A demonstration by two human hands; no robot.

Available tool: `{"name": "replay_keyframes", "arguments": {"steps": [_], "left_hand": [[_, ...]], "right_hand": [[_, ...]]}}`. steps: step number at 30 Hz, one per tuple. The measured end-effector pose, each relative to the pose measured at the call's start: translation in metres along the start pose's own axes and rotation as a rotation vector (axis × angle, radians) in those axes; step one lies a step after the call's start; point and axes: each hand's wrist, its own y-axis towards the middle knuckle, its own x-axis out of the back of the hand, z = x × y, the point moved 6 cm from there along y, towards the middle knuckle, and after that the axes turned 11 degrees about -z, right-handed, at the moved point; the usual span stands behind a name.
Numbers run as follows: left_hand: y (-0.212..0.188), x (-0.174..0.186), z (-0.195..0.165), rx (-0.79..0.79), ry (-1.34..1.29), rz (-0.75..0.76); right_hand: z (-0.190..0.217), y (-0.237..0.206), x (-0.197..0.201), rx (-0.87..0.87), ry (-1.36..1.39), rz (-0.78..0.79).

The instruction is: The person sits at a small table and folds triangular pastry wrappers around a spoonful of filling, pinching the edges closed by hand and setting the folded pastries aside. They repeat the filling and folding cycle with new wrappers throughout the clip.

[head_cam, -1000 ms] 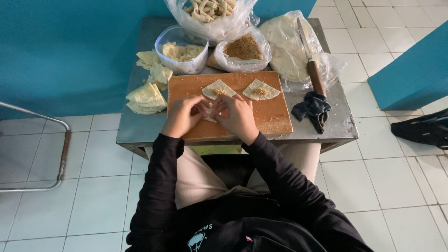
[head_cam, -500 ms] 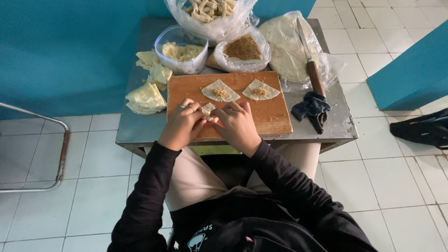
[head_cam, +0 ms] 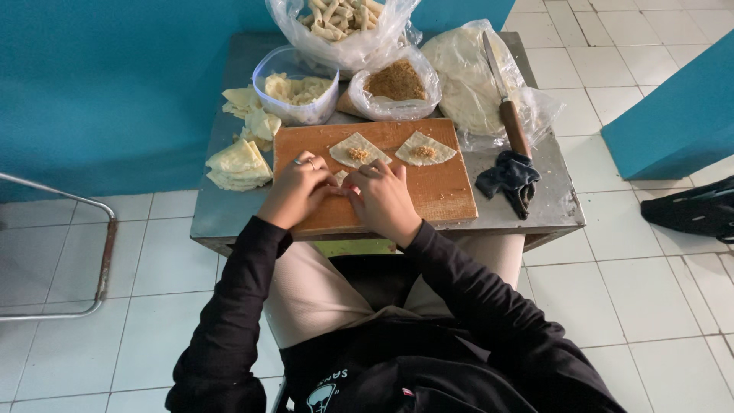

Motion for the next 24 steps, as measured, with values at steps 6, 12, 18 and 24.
{"name": "replay_keyframes", "arguments": {"steps": [6,12,18,24], "left_hand": [[0.015,-0.012,0.029,0.254,0.002,0.109],[0.014,-0.012,0.020,0.221,-0.042,0.119],[0.006,-0.004,-0.007,0.004,0.094,-0.007],[-0.003,0.007,-0.025,-0.038,0.096,-0.019]], "right_hand": [[-0.023,0.010,-0.007,-0.217,0.036,0.066],[-0.036,0.017,-0.015,-0.347,0.085,0.154],[0.003,0.005,0.005,0.094,-0.089,-0.131],[0.010,-0.002,0.009,0.088,-0.091,-0.124]]}}
